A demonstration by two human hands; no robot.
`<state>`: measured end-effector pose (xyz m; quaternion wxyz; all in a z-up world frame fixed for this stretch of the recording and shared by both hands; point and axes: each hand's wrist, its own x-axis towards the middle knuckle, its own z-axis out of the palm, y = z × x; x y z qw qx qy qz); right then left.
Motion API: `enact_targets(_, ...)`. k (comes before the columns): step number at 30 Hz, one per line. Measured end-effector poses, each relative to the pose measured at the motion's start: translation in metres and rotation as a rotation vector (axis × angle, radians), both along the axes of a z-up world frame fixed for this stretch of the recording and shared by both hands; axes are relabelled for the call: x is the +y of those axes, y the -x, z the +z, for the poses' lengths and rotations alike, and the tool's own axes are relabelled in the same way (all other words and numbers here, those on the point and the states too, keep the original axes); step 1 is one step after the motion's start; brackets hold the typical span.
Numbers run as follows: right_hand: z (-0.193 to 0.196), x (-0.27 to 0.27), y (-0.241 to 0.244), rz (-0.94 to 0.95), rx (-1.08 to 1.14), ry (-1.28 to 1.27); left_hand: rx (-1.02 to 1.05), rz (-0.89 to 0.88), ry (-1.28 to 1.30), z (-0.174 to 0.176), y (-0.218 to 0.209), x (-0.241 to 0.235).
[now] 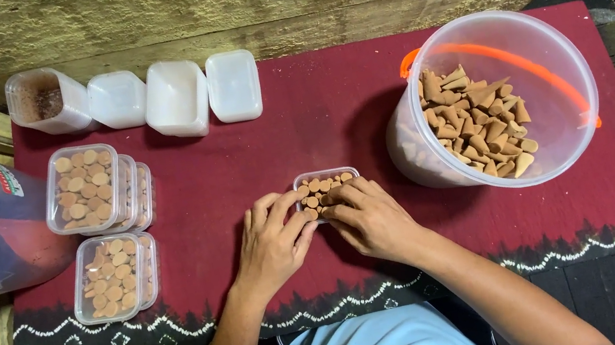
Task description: The person transfers wooden incense cones from a large bucket into a small plastic container by hand, placing them one by one and in small handfuls, then pressing them down to fit until the container is full.
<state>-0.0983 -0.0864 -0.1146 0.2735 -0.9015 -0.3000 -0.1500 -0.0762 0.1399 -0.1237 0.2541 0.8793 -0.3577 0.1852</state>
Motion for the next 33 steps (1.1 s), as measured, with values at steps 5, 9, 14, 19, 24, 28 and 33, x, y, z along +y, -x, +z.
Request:
enact_targets(5,-0.013,-0.004,0.004,0.007,-0.025,0.009,-0.017,-0.04,-0.009,-0.004,0.001,0.002)
enact_targets(9,0.0,-0.004,0.005,-0.004,-0.049,0.048,-0.046,-0.064,-0.046,-0.017,-0.001,0.002)
enact_targets(14,-0.007,-0.005,0.003,-0.056,-0.088,0.016,-0.095,-0.023,-0.032,-0.027,-0.001,-0.001)
enact_targets(19,-0.012,-0.006,0.006,-0.068,-0.157,0.015,-0.121,-0.017,-0.016,-0.033,-0.001,0.001)
enact_targets(24,-0.009,-0.007,0.006,-0.059,-0.226,0.038,-0.14,-0.034,0.009,-0.035,-0.002,0.002)
enact_targets(28,-0.002,-0.008,0.009,-0.075,-0.239,0.052,-0.14,-0.041,0.002,-0.029,0.0,0.001)
enact_targets(33,0.022,-0.024,0.022,-0.081,-0.288,0.036,-0.097,-0.111,0.109,-0.008,-0.001,0.0)
